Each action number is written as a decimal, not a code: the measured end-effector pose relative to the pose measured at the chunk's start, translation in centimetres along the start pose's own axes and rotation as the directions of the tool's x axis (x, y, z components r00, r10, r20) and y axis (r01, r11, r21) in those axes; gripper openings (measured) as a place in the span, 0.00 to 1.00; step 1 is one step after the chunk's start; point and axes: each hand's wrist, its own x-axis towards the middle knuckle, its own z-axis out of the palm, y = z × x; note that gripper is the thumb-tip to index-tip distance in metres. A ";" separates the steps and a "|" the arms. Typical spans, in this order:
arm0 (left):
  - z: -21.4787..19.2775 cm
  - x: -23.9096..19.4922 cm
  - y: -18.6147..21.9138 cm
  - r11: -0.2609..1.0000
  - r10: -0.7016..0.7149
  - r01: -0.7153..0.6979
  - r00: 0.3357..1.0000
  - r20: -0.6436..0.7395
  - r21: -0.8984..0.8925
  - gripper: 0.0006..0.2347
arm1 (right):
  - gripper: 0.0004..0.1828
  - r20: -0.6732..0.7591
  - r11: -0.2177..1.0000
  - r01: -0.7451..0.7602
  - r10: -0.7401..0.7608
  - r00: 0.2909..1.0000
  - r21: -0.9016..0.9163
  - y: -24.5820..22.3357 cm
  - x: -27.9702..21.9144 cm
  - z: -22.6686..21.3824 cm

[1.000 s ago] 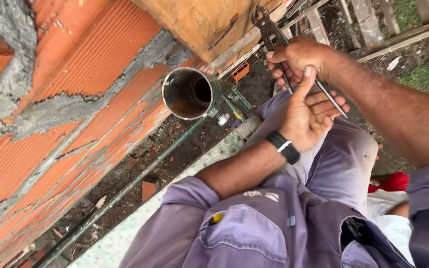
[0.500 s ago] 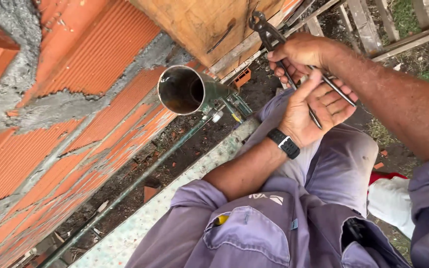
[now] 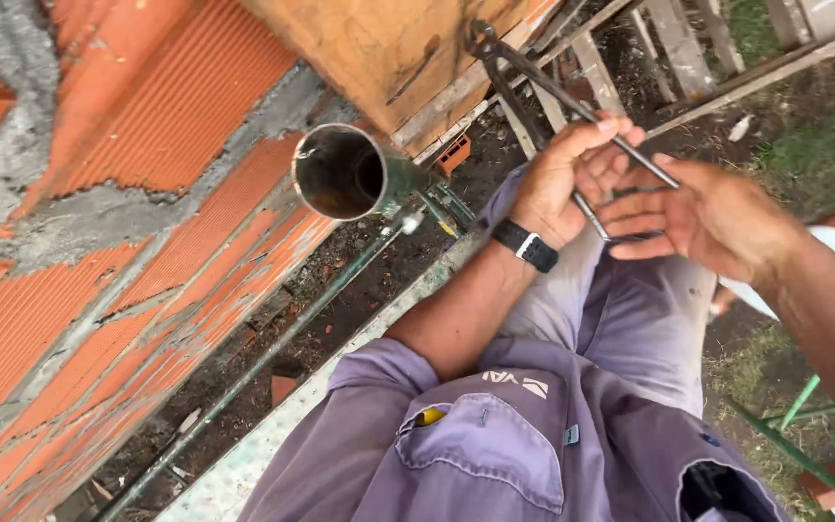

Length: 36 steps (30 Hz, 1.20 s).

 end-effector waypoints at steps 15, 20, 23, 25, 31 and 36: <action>-0.6 0.7 3.7 0.998 -0.006 0.020 0.981 -0.195 0.067 0.04 | 0.18 0.291 0.997 -0.074 0.076 0.954 -0.016 2.6 6.4 0.2; 0.5 -0.2 5.7 0.991 -0.123 0.129 0.978 -0.171 0.026 0.13 | 0.15 0.250 0.992 0.091 -0.067 0.966 -0.083 5.0 7.5 2.6; 1.0 -0.3 7.0 0.971 -0.109 0.178 0.924 -0.367 0.159 0.14 | 0.13 0.164 0.990 0.126 -0.114 0.980 -0.063 5.5 7.5 5.3; -0.6 -0.3 6.8 0.970 -0.095 0.163 0.935 -0.341 0.179 0.15 | 0.14 0.131 0.990 0.140 -0.135 0.982 -0.034 6.6 8.3 5.8; -0.9 0.3 6.5 0.957 -0.073 0.166 0.931 -0.359 0.237 0.15 | 0.11 0.139 0.970 0.237 -0.228 0.964 -0.055 8.8 11.4 3.8; 1.4 -0.9 6.8 0.975 -0.102 0.159 0.942 -0.319 0.158 0.17 | 0.08 0.156 0.960 0.202 -0.173 0.972 -0.193 4.6 7.3 4.2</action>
